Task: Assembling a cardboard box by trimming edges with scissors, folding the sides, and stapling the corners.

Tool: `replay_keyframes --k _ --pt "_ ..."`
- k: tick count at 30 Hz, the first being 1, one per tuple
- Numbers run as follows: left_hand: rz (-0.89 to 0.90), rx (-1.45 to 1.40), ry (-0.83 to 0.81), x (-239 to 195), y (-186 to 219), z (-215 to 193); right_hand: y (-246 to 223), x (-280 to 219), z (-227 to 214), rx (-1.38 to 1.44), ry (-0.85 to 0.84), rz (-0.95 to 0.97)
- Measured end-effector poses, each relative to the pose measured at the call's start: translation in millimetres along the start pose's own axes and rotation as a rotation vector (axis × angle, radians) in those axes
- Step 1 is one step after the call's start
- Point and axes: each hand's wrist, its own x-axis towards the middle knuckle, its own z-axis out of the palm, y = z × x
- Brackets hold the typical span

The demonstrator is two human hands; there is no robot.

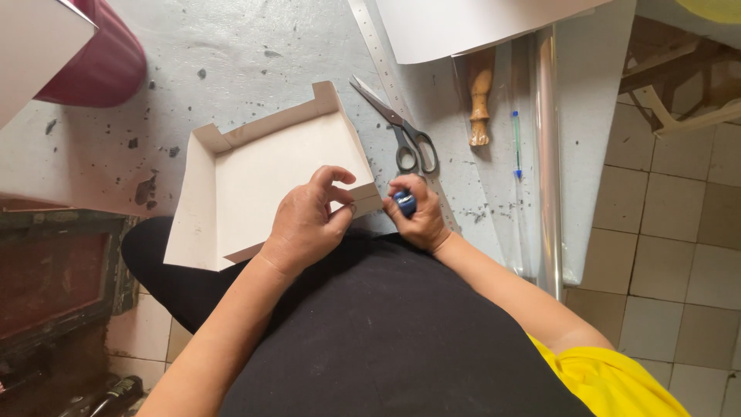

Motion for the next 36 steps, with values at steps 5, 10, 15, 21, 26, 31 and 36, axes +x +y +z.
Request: replay_keyframes --k 5,10,15,21,26,31,36 --pt "-0.032 -0.026 0.019 -1 4 -3 10 -9 0 -0.039 -0.015 0.296" --pt "-0.017 0.0 0.03 1 7 5 -114 84 -27 0.394 0.287 0.535" --pt "-0.004 0.056 0.049 3 15 8 -185 122 -27 0.501 0.081 0.195" --pt "-0.041 0.087 0.073 7 5 16 -152 122 2 -0.003 -0.015 -0.003" --pt "-0.049 0.096 0.06 10 2 16 -159 129 1 -0.16 -0.086 0.008" --pt "-0.093 0.119 0.056 15 -5 17 -146 128 8 -0.332 -0.278 -0.042" --pt "-0.223 0.009 0.098 16 4 8 -141 119 14 -0.391 -0.295 -0.083"
